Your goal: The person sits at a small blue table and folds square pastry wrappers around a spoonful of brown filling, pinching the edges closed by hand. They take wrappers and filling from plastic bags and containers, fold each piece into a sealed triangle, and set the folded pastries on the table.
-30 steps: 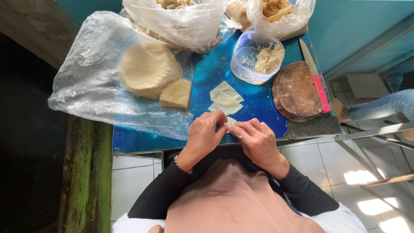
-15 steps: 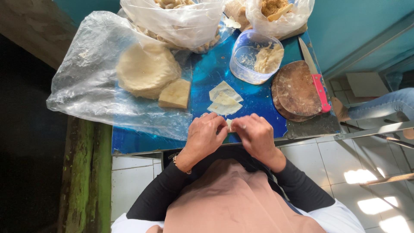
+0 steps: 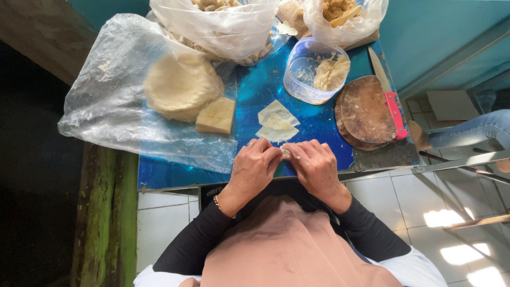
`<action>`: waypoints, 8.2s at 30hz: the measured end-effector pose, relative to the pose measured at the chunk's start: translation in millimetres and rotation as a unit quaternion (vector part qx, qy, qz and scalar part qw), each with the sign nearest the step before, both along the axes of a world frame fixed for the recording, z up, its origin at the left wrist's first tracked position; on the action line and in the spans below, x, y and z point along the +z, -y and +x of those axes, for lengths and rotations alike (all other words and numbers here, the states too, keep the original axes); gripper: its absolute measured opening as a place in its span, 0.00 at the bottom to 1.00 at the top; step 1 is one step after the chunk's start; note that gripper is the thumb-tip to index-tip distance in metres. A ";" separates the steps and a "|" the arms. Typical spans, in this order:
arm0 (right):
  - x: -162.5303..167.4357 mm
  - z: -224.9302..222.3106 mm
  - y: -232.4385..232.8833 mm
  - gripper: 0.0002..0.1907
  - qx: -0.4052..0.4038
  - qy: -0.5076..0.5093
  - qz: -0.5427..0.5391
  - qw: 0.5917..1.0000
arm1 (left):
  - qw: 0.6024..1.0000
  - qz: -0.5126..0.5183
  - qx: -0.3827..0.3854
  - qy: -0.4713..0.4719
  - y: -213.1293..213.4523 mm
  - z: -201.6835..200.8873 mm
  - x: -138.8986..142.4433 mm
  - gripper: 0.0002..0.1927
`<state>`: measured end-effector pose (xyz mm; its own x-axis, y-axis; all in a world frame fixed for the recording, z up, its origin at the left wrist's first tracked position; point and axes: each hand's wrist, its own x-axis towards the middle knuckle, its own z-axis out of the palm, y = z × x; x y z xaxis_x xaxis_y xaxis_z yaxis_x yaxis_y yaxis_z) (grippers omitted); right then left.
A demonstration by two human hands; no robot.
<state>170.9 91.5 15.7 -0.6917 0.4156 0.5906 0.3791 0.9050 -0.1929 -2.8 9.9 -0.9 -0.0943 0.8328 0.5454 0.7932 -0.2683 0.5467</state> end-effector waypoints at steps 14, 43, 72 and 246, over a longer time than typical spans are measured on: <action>7.3 3.3 -1.3 0.06 -0.007 0.004 -0.024 1.000 | 1.000 0.018 0.002 -0.026 10.2 4.9 2.2 0.06; 128.7 -92.1 -132.9 0.11 0.023 -0.179 0.240 0.954 | 0.987 0.044 0.135 -0.068 -17.3 -18.3 3.9 0.07; 49.8 -11.5 -335.5 0.08 -0.214 0.017 0.163 0.963 | 0.990 0.011 0.135 -0.039 -25.5 -16.2 0.2 0.07; 6.7 -3.5 -11.1 0.08 -0.011 -0.040 -0.354 0.934 | 0.997 0.032 0.015 0.068 2.6 -2.5 5.9 0.15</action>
<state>167.4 102.5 22.4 -0.6438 0.7354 0.2114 0.3552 0.5319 -0.7687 -5.4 7.3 5.0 -0.1954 0.7918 0.5787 0.7217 -0.2835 0.6315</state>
